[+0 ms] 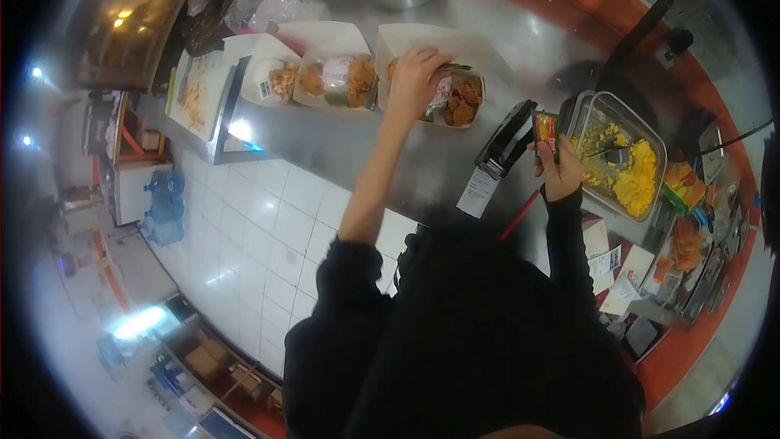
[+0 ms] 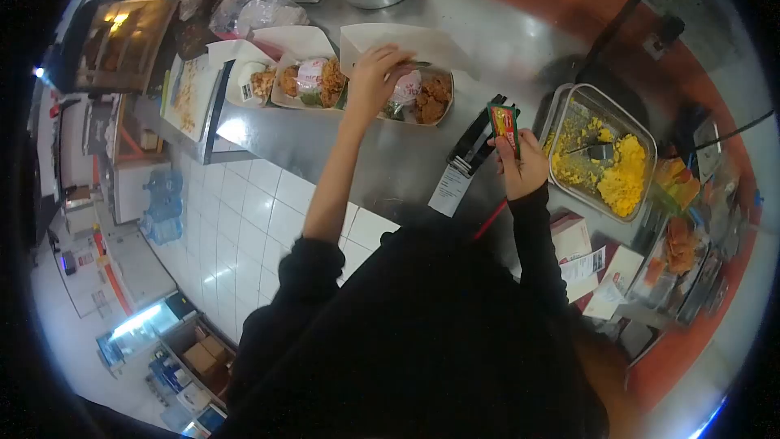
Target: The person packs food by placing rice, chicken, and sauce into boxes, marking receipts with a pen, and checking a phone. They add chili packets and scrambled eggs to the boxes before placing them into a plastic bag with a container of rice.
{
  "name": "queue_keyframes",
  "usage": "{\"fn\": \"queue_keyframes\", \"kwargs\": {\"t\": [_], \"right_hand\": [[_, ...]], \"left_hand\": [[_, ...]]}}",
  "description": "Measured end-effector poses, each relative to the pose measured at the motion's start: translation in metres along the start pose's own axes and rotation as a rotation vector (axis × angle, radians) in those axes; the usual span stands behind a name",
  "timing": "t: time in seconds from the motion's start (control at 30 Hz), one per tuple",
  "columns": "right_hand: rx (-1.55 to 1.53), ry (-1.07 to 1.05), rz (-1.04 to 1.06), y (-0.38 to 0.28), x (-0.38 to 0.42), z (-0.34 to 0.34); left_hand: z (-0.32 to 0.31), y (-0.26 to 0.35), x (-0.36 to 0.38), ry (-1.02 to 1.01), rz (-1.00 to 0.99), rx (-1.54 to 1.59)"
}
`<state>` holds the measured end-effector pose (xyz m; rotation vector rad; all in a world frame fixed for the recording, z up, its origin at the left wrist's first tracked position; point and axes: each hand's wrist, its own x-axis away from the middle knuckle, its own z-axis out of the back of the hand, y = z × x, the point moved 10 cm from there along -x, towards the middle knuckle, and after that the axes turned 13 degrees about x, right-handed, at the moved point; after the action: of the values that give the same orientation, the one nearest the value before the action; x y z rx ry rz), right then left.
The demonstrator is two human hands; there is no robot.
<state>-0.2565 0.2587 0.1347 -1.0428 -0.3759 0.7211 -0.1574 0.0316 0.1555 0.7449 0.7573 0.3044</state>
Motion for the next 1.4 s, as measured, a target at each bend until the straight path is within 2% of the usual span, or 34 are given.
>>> {"fn": "queue_keyframes", "kwargs": {"t": [0.07,0.1,0.13,0.17,0.2,0.23,0.3,0.33,0.4,0.47,0.5,0.53,0.57,0.6,0.63,0.67,0.7,0.77,0.8,0.87,0.9,0.97,1.07,1.2,1.27,1.4], "right_hand": [[0.069,0.034,-0.020,-0.001,0.000,-0.001],[0.128,0.058,-0.018,-0.003,-0.003,0.001],[0.135,0.072,-0.023,-0.004,-0.004,-0.002],[-0.015,0.085,-0.147,0.006,0.001,-0.009],[-0.168,0.097,-0.270,0.018,0.006,-0.019],[-0.169,0.102,-0.280,0.019,0.006,-0.029],[0.305,-0.200,-0.041,-0.004,0.002,-0.073],[0.303,-0.203,-0.045,-0.009,0.000,-0.079],[0.168,-0.234,0.064,-0.038,-0.003,-0.085],[0.038,-0.135,-0.048,-0.020,-0.001,-0.041],[-0.035,0.012,-0.113,0.011,0.007,0.002],[-0.123,0.209,-0.291,0.081,0.026,0.067],[0.076,0.550,-0.259,0.115,0.051,0.152],[0.329,0.635,-0.221,0.120,0.065,0.216],[0.584,0.719,-0.177,0.116,0.074,0.275],[0.574,0.712,-0.172,0.141,0.075,0.319],[0.645,0.718,-0.223,0.170,0.081,0.359],[0.795,0.686,-0.403,0.234,0.084,0.420],[0.842,0.639,-0.478,0.266,0.081,0.439],[0.878,0.554,-0.569,0.316,0.066,0.461],[0.887,0.512,-0.599,0.335,0.059,0.464],[0.896,0.437,-0.632,0.364,0.042,0.461],[0.899,0.373,-0.645,0.396,0.020,0.451],[0.895,0.338,-0.632,0.418,-0.007,0.433],[0.897,0.334,-0.621,0.420,-0.018,0.425],[0.892,0.358,-0.583,0.414,-0.036,0.415]], "left_hand": [[-0.037,-0.014,-0.006,-0.265,-0.269,-0.271],[-0.037,-0.015,-0.006,-0.264,-0.276,-0.257],[-0.027,-0.035,-0.005,-0.230,0.022,0.069],[-0.025,-0.053,0.010,-0.201,0.329,0.391],[-0.036,-0.030,0.022,-0.294,0.437,0.604],[-0.051,-0.001,0.036,-0.382,0.549,0.814],[-0.060,0.026,0.059,-0.277,0.583,1.013],[-0.057,0.027,0.067,-0.277,0.589,1.012],[-0.040,-0.001,0.085,-0.029,0.775,0.942],[0.026,-0.022,0.077,0.281,0.676,0.659],[0.068,-0.037,0.083,0.511,0.631,0.489],[0.109,-0.056,0.092,0.574,0.559,0.061],[0.136,-0.058,0.086,0.552,0.452,-0.143],[0.156,-0.057,0.078,0.524,0.339,-0.341],[0.154,-0.078,0.071,0.341,0.321,-0.373],[0.146,-0.100,0.069,0.155,0.303,-0.400],[0.151,-0.115,0.065,0.164,0.303,-0.407],[0.125,-0.125,0.059,-0.138,0.168,-0.641],[0.129,-0.119,0.059,-0.126,0.178,-0.645],[0.147,-0.120,0.055,-0.076,0.363,-0.618],[0.153,-0.115,0.061,-0.061,0.373,-0.628],[0.181,-0.093,0.084,0.144,0.387,-0.751],[0.189,-0.094,0.134,0.079,0.438,-0.609],[0.193,-0.064,0.189,0.141,0.580,-0.576],[0.190,-0.046,0.203,0.260,0.741,-0.454],[0.172,-0.028,0.216,0.283,0.771,-0.424]]}}
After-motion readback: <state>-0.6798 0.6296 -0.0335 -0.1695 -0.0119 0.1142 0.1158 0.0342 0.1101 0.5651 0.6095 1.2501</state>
